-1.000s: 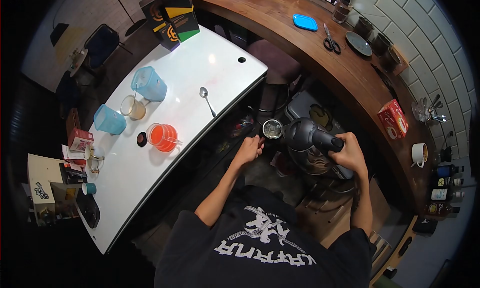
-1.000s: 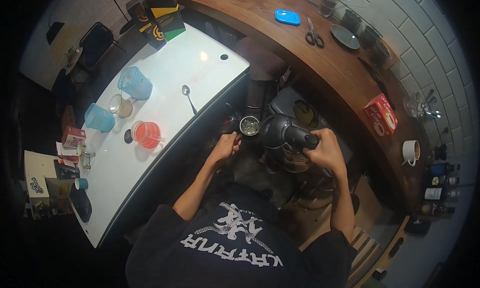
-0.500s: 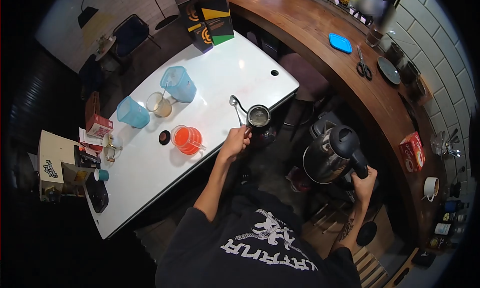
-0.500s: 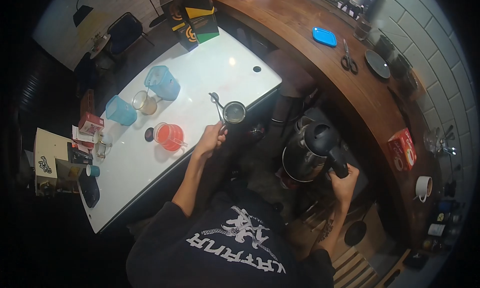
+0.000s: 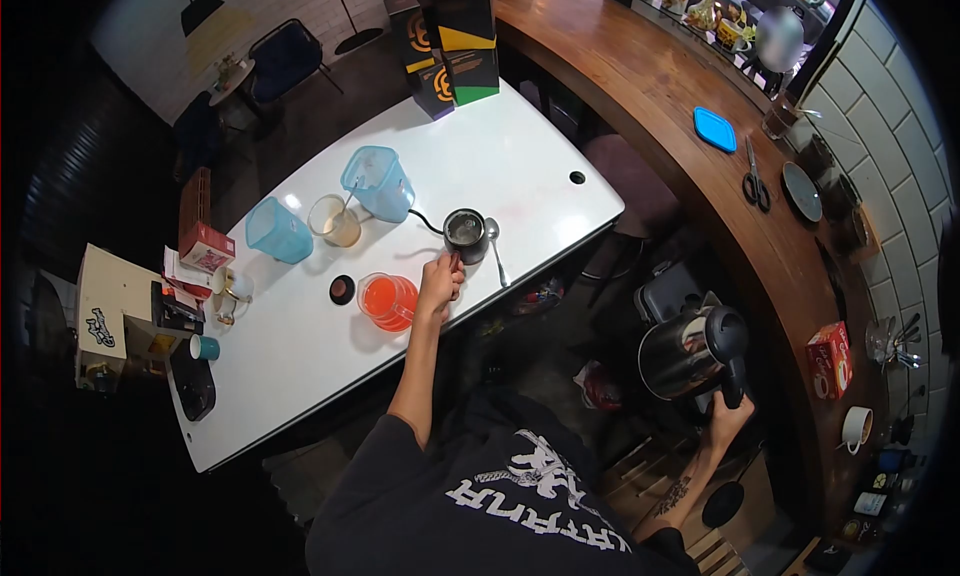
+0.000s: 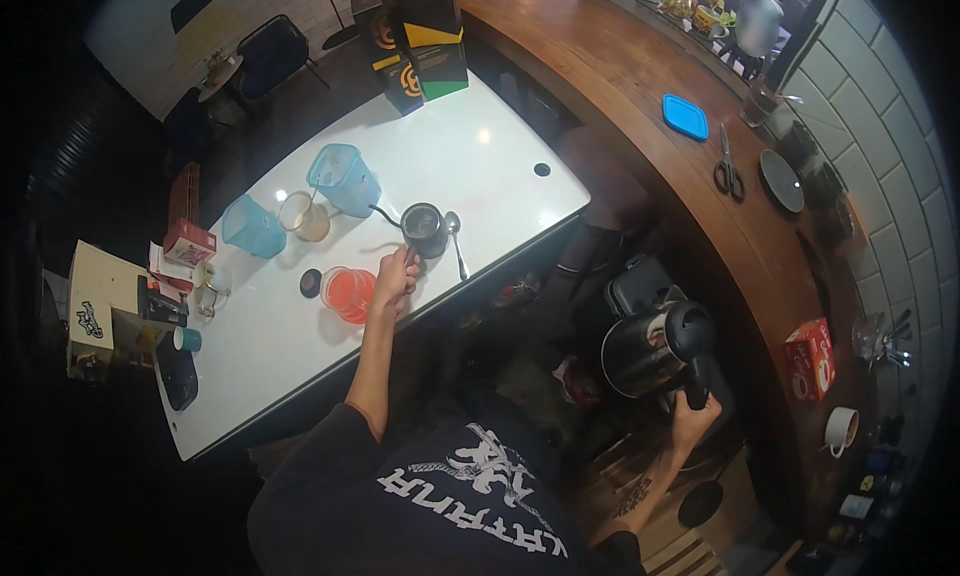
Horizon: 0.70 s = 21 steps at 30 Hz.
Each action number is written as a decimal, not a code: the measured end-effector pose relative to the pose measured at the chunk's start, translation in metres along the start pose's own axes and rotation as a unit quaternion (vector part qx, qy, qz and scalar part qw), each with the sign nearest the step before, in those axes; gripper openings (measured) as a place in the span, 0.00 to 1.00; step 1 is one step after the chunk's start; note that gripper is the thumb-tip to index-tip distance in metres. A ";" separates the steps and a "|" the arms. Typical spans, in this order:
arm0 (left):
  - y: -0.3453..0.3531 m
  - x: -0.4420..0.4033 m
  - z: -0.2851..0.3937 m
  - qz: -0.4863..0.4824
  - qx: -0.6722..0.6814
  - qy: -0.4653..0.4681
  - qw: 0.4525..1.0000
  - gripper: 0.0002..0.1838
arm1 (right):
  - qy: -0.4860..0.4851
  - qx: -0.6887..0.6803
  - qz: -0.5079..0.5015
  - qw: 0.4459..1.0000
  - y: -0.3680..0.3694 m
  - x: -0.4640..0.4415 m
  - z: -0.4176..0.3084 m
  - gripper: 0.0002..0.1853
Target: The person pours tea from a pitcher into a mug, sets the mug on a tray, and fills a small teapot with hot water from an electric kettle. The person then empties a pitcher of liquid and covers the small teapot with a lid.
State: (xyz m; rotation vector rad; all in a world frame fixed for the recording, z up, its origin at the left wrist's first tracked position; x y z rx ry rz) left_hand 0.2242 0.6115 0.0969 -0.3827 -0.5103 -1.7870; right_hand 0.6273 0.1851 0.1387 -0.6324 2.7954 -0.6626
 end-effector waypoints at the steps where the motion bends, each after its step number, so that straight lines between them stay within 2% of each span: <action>1: -0.002 -0.001 -0.001 0.005 0.007 -0.002 1.000 0.20 | 0.004 -0.014 0.030 0.999 -0.003 0.003 0.006 0.06; 3: -0.006 -0.004 -0.005 0.010 0.009 -0.001 1.000 0.19 | 0.008 -0.018 0.033 0.999 -0.003 0.008 0.016 0.06; 5: -0.009 -0.006 -0.008 0.014 0.009 0.000 1.000 0.19 | -0.009 -0.035 0.090 0.995 -0.008 0.014 0.025 0.04; 8: -0.009 -0.009 -0.010 0.020 0.015 -0.014 1.000 0.19 | -0.017 -0.057 0.081 0.995 -0.009 0.021 0.014 0.02; 12: -0.011 -0.014 -0.017 0.034 0.018 -0.007 0.999 0.19 | -0.040 -0.082 0.136 0.986 -0.020 0.039 0.005 0.02; 13: -0.011 -0.017 -0.017 0.036 0.026 -0.004 0.999 0.19 | -0.029 -0.080 0.154 0.984 -0.022 0.046 0.001 0.02; 15: -0.012 -0.021 -0.021 0.026 0.043 -0.018 0.999 0.18 | 0.060 -0.189 0.203 0.959 -0.026 0.064 0.006 0.03; 16: -0.015 -0.025 -0.026 0.006 0.064 -0.035 0.997 0.17 | 0.063 -0.193 0.220 0.954 -0.033 0.072 0.012 0.03; 19: -0.021 -0.024 -0.032 0.018 0.124 -0.078 0.989 0.25 | 0.066 -0.219 0.237 0.944 -0.052 0.093 0.032 0.03; 21: -0.023 -0.011 -0.033 0.040 0.166 -0.038 0.985 0.30 | 0.079 -0.215 0.274 0.934 -0.064 0.104 0.048 0.04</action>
Point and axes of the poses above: each hand's wrist, its own x-axis away from the middle knuckle, its own y-axis out of the palm, z = x × y, the point moved 7 cm from there along -x, towards the middle knuckle, and after that the axes turned 4 degrees about -y, right-handed, at the moved point
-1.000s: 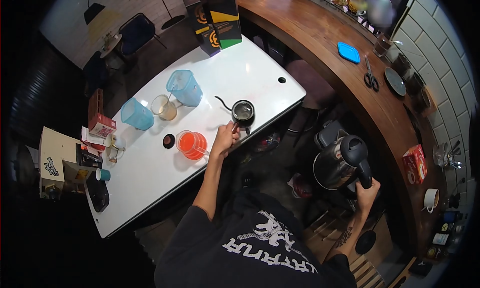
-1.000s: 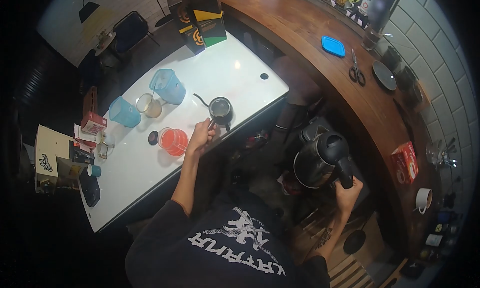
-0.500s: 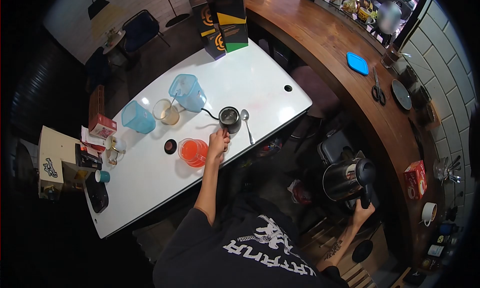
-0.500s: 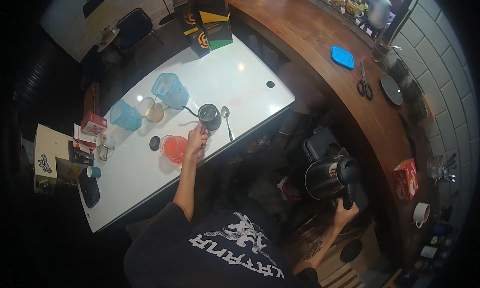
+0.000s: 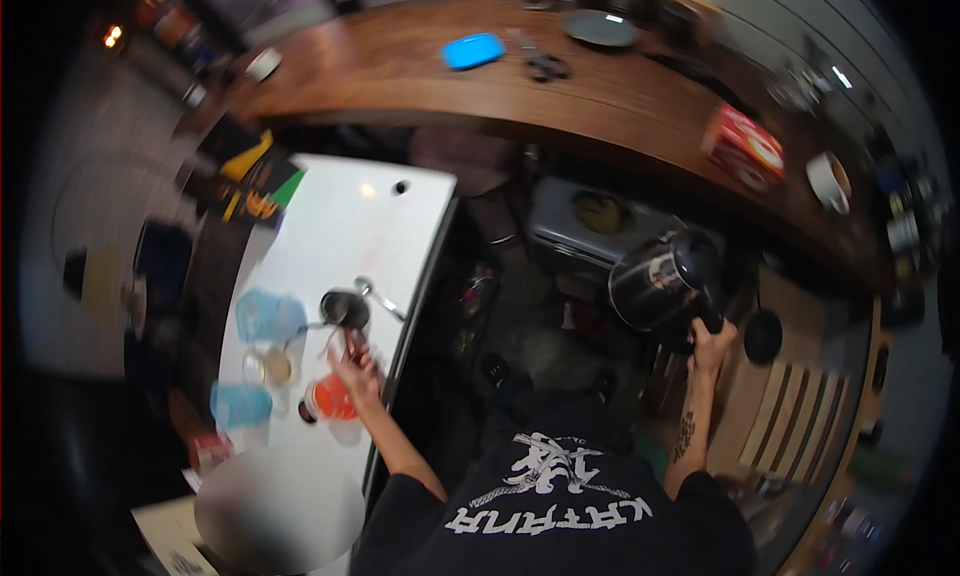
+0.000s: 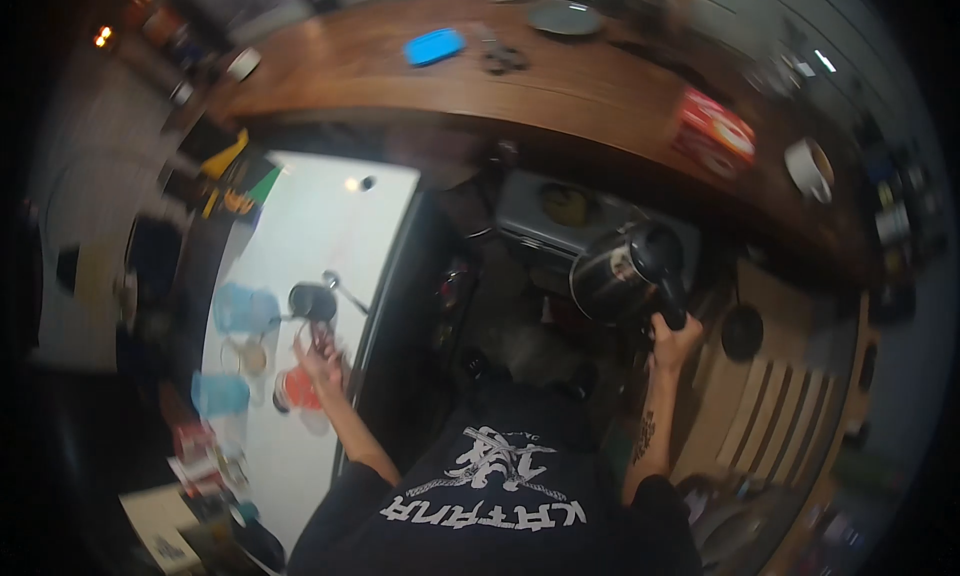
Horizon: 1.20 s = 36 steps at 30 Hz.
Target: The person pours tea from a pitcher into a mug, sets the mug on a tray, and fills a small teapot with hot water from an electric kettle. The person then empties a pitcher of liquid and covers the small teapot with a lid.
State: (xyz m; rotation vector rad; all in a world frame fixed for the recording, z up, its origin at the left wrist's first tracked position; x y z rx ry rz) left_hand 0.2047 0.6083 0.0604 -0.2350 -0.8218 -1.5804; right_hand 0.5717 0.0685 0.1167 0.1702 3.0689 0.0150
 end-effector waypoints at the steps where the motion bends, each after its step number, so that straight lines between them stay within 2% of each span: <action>1: -0.013 0.001 -0.006 0.040 0.001 -0.014 0.999 0.34 | 0.015 -0.010 0.021 1.000 -0.013 0.005 -0.004 0.04; 2: 0.025 0.055 0.000 0.078 -0.053 0.057 0.994 0.36 | 0.028 -0.021 0.043 0.998 -0.027 0.007 -0.006 0.04; 3: -0.024 0.006 -0.022 0.064 -0.072 0.025 0.995 0.36 | 0.004 0.007 0.062 0.998 -0.046 0.009 -0.002 0.05; 5: 0.020 0.051 -0.057 0.025 -0.063 -0.003 0.998 0.34 | -0.029 0.049 0.111 0.992 -0.086 0.013 0.015 0.07; 6: 0.036 0.053 -0.082 -0.092 -0.102 -0.054 0.989 0.31 | -0.041 0.066 0.141 0.987 -0.101 0.015 0.016 0.08; 7: 0.071 0.069 -0.104 -0.133 -0.152 -0.069 0.977 0.29 | -0.041 0.031 0.136 0.989 -0.103 0.008 0.007 0.07; 8: 0.105 0.088 -0.131 -0.172 -0.204 -0.089 0.960 0.27 | -0.065 0.067 0.200 0.975 -0.122 0.011 0.014 0.06; 9: 0.137 0.105 -0.159 -0.232 -0.252 -0.106 0.934 0.25 | -0.046 0.068 0.192 0.978 -0.134 0.009 0.009 0.06; 11: 0.194 0.148 -0.217 -0.340 -0.331 -0.142 0.869 0.21 | -0.027 0.068 0.201 0.977 -0.160 0.012 0.004 0.06; 12: 0.219 0.176 -0.247 -0.385 -0.365 -0.160 0.832 0.19 | -0.050 0.092 0.215 0.971 -0.174 0.013 0.001 0.06; 15: 0.290 0.264 -0.322 -0.533 -0.473 -0.106 0.694 0.14 | -0.082 0.122 0.252 0.956 -0.198 0.007 -0.015 0.06; 16: 0.307 0.295 -0.344 -0.593 -0.483 -0.079 0.639 0.13 | -0.090 0.128 0.264 0.952 -0.208 0.006 -0.020 0.06; 18: 0.341 0.365 -0.380 -0.678 -0.449 -0.036 0.581 0.11 | -0.082 0.156 0.280 0.944 -0.234 0.002 0.001 0.07; 21: 0.394 0.458 -0.414 -0.749 -0.407 0.168 0.495 0.11 | -0.087 0.140 0.308 0.937 -0.265 -0.011 0.007 0.08; 24: 0.428 0.515 -0.445 -0.759 -0.382 0.292 0.438 0.14 | -0.086 0.147 0.325 0.930 -0.286 -0.022 0.019 0.07; 25: 0.434 0.526 -0.458 -0.764 -0.378 0.292 0.434 0.14 | -0.085 0.132 0.320 0.934 -0.293 -0.027 0.026 0.07; 27: 0.446 0.552 -0.474 -0.742 -0.365 0.402 0.393 0.16 | -0.087 0.130 0.334 0.930 -0.305 -0.036 0.033 0.07; 28: 0.450 0.562 -0.481 -0.745 -0.362 0.402 0.391 0.16 | -0.083 0.126 0.342 0.927 -0.310 -0.040 0.035 0.06; 30: 0.457 0.577 -0.490 -0.718 -0.364 0.472 0.359 0.18 | -0.092 0.149 0.346 0.922 -0.317 -0.045 0.039 0.07; 32: 0.463 0.581 -0.505 -0.717 -0.366 0.481 0.348 0.19 | -0.067 0.157 0.343 0.924 -0.321 -0.049 0.051 0.07; 34: 0.465 0.582 -0.521 -0.713 -0.390 0.503 0.294 0.21 | -0.059 0.141 0.340 0.928 -0.323 -0.053 0.060 0.07; 36: 0.467 0.581 -0.525 -0.706 -0.406 0.502 0.291 0.21 | -0.070 0.142 0.349 0.924 -0.324 -0.050 0.063 0.07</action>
Point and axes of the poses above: each hand's wrist, its own x-axis away from the middle knuckle, its own y-axis out of the palm, z = x × y, the point moved 7 cm from there along -x, towards the middle knuckle, and after that the axes turned 4 degrees about -y, right-handed, at the moved point
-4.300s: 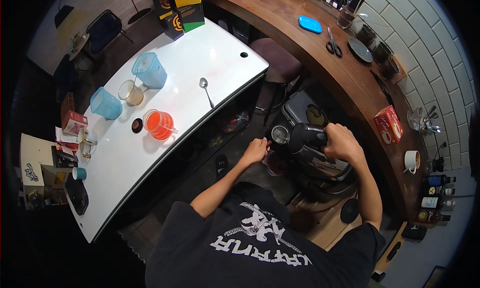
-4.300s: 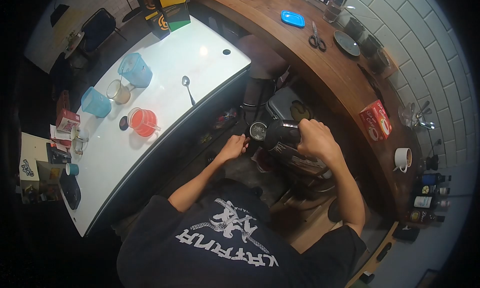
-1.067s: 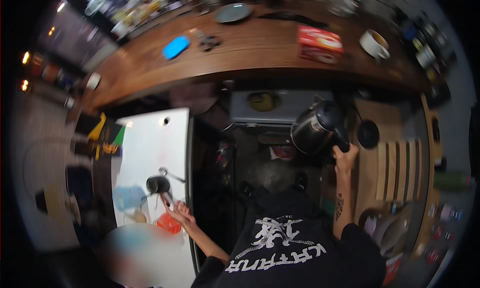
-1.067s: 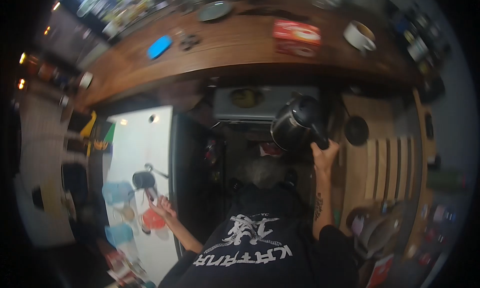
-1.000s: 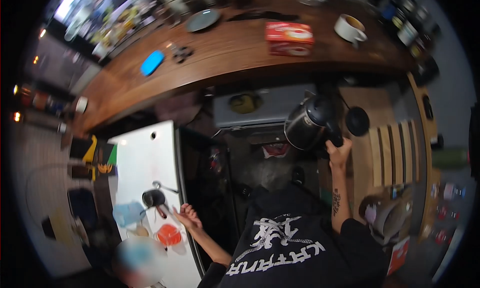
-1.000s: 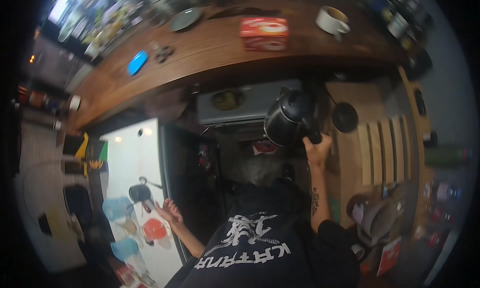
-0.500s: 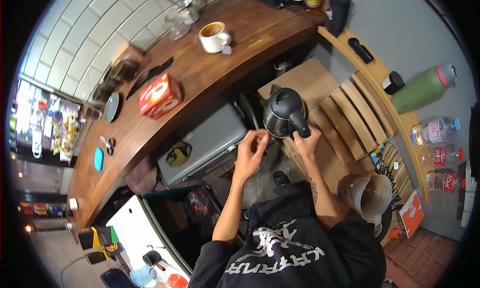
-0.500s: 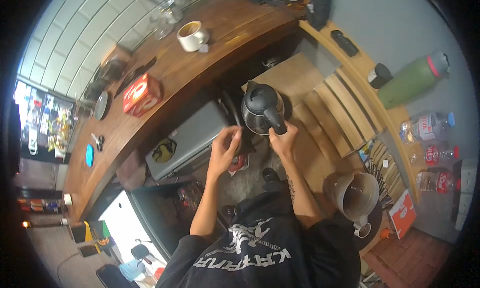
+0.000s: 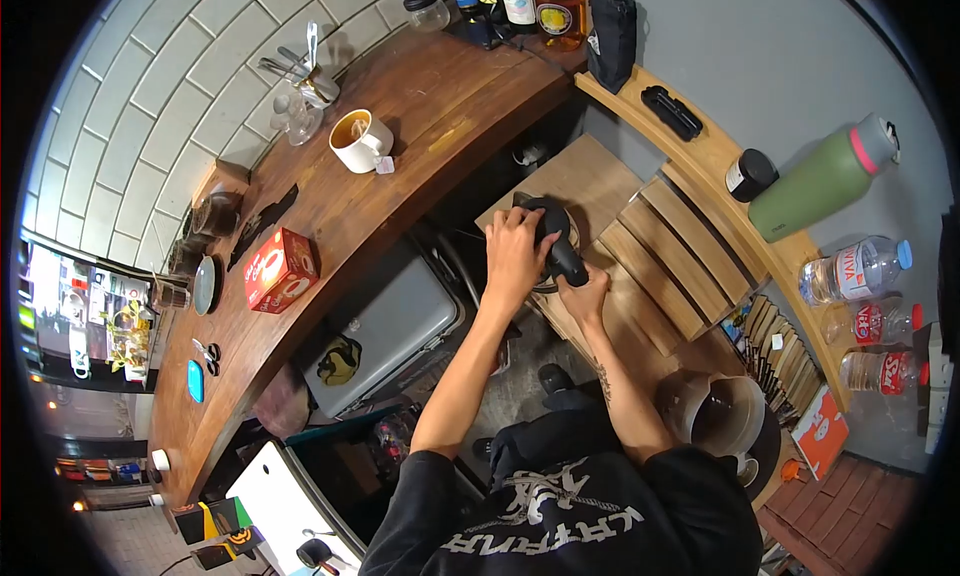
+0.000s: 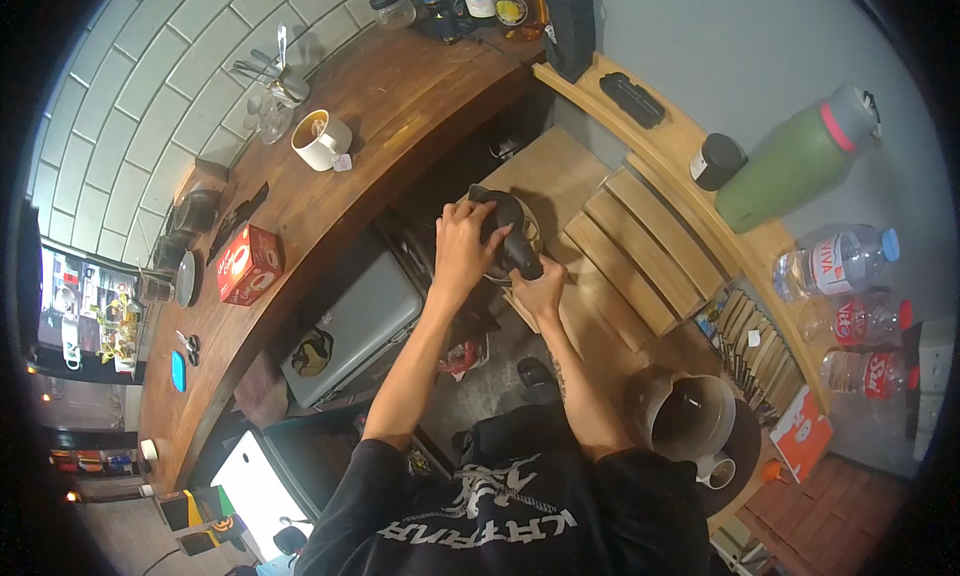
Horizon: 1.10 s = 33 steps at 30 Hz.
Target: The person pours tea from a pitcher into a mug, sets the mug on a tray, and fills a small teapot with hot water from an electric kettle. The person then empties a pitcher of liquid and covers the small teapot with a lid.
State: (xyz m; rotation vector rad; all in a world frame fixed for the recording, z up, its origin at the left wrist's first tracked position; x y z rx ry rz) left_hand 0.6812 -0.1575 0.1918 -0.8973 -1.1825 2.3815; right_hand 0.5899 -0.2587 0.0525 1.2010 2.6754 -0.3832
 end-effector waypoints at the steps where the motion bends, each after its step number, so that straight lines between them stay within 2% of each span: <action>1: 0.001 -0.004 -0.002 -0.003 -0.010 -0.010 1.000 0.22 | 0.004 0.000 0.000 1.000 0.000 -0.004 0.003 0.07; 3: 0.002 -0.008 -0.005 -0.015 -0.008 -0.015 1.000 0.22 | 0.005 0.019 -0.042 0.999 0.000 -0.007 0.005 0.07; 10: 0.002 -0.011 0.002 -0.030 -0.003 -0.036 0.999 0.23 | 0.014 -0.007 -0.043 0.999 -0.009 -0.001 0.002 0.08; 22: 0.018 -0.014 -0.009 -0.046 0.016 -0.045 0.998 0.21 | 0.006 0.089 -0.028 0.996 -0.013 0.000 -0.007 0.07; 24: 0.025 -0.016 -0.010 -0.059 0.025 -0.054 0.996 0.19 | 0.017 0.097 -0.031 0.995 -0.016 0.000 -0.015 0.07; 26: 0.032 -0.016 -0.020 -0.070 0.092 -0.106 0.988 0.16 | 0.047 0.096 -0.040 0.993 -0.013 0.000 -0.004 0.08; 29: 0.023 -0.016 -0.011 -0.031 0.108 -0.096 0.989 0.16 | 0.080 0.101 -0.042 0.991 -0.012 0.000 0.000 0.08; 30: 0.018 -0.016 -0.006 -0.028 0.105 -0.098 0.989 0.16 | 0.085 0.107 -0.037 0.990 -0.010 -0.001 0.001 0.08; 33: -0.001 -0.012 0.032 0.035 -0.076 0.009 0.996 0.13 | 0.078 0.127 -0.044 0.988 -0.008 -0.002 0.005 0.08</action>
Point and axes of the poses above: each hand's wrist, its own x-axis away from the middle knuckle, its own y-axis out of the palm, z = x × y, the point moved 7 cm from there along -x, towards the middle knuckle, and after that the axes turned 4 degrees about -y, right-handed, at the moved point
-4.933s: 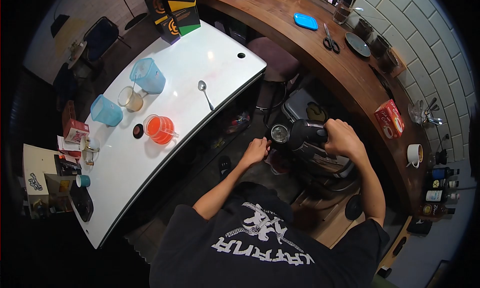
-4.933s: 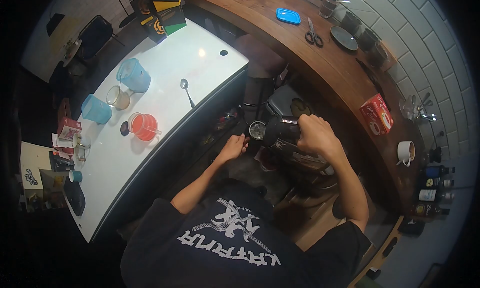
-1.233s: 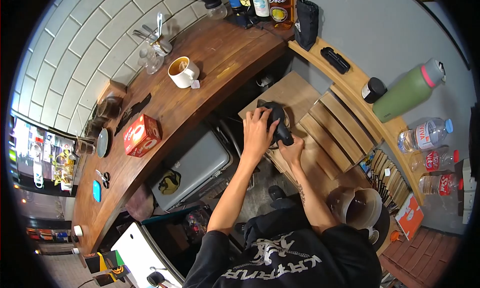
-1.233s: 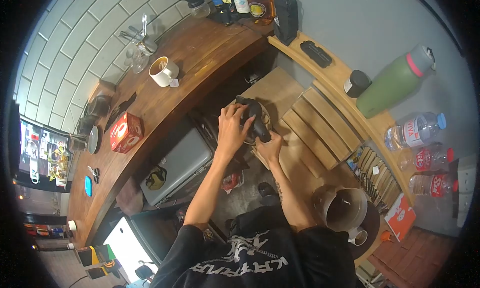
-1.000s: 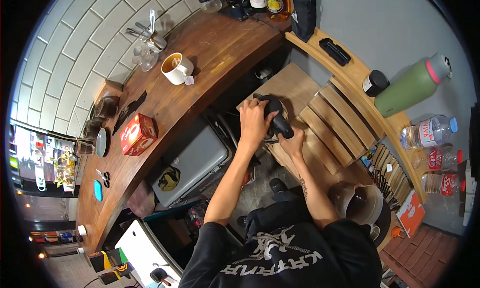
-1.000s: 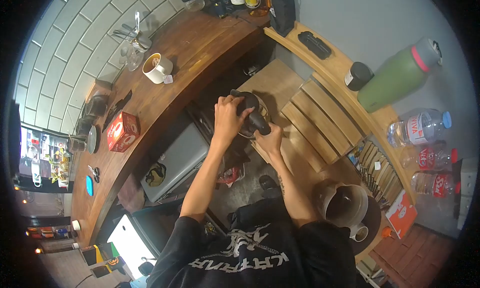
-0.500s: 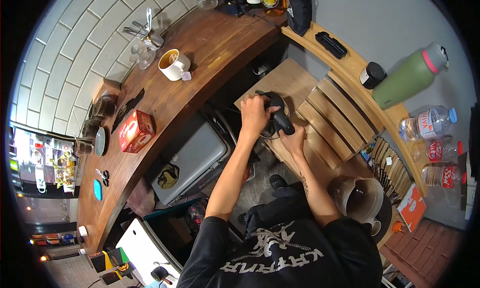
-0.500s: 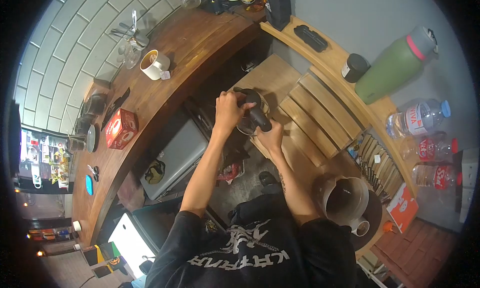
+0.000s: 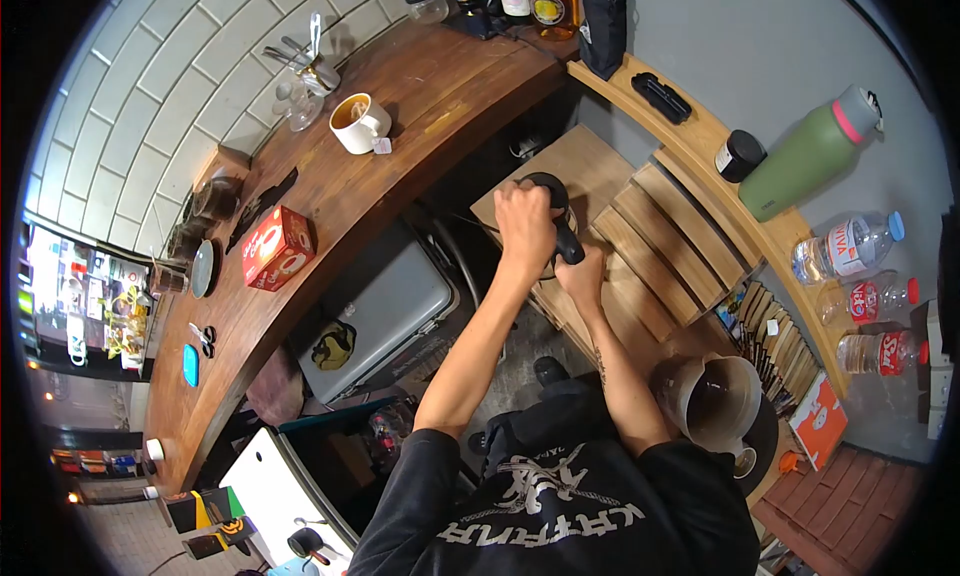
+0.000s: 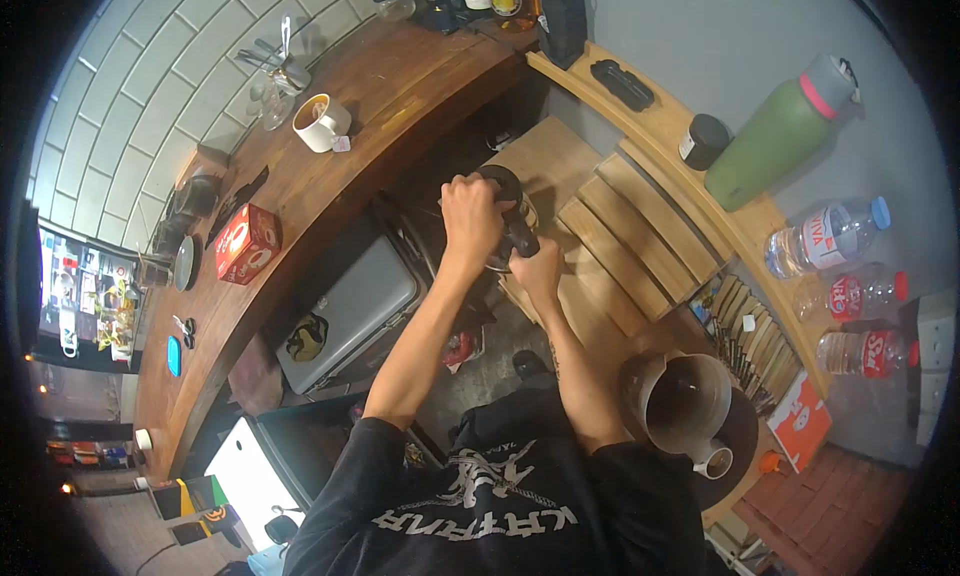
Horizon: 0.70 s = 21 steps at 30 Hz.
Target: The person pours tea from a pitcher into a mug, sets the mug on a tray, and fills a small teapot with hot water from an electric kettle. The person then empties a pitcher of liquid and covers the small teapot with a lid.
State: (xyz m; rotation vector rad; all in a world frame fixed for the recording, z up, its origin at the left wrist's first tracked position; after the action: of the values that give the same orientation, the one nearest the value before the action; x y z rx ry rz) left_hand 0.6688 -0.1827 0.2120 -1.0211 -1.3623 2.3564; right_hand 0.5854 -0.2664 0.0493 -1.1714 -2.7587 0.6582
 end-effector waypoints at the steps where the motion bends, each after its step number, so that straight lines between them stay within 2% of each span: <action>1: -0.002 0.004 0.004 0.005 -0.001 -0.003 1.000 0.13 | -0.005 0.000 -0.003 1.000 0.002 0.000 0.004 0.08; 4: -0.002 0.019 0.020 0.000 -0.113 0.015 0.994 0.14 | -0.048 -0.011 0.025 0.998 0.004 0.000 0.000 0.09; 5: -0.003 0.024 0.023 0.008 -0.117 0.023 0.993 0.13 | -0.033 -0.019 0.020 0.999 0.003 0.002 -0.001 0.12; 7: -0.013 0.030 0.033 0.035 -0.114 0.029 0.992 0.15 | -0.062 -0.112 0.075 0.989 -0.006 0.007 -0.019 0.15; 8: -0.014 0.036 0.038 0.011 -0.100 0.026 0.995 0.17 | -0.043 -0.076 0.032 0.996 0.003 0.009 -0.002 0.17; 11: -0.017 0.052 0.051 -0.031 -0.100 0.022 0.994 0.27 | -0.069 -0.056 0.018 0.996 0.009 0.019 0.002 0.17; 14: -0.020 0.067 0.051 0.011 -0.125 0.013 0.992 0.34 | -0.096 -0.057 0.019 0.994 0.009 0.029 -0.005 0.17; 19: -0.020 0.084 0.049 0.016 -0.148 0.003 0.989 0.32 | -0.117 -0.050 0.010 0.992 0.011 0.043 -0.006 0.17; 21: -0.020 0.089 0.048 -0.012 -0.146 0.004 0.989 0.30 | -0.124 -0.047 0.008 0.991 0.011 0.049 -0.007 0.17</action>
State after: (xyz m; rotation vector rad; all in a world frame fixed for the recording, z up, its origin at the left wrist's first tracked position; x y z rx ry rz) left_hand 0.5689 -0.1588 0.2039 -1.0791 -1.7429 2.1754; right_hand 0.5602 -0.2228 0.0457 -1.2059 -3.0193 0.7278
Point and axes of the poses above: each hand's wrist, its own x-axis away from the middle knuckle, its own y-axis out of the palm, z = x × y, the point moved 7 cm from there along -x, towards the middle knuckle, and after that the axes turned 4 degrees about -y, right-handed, at the moved point
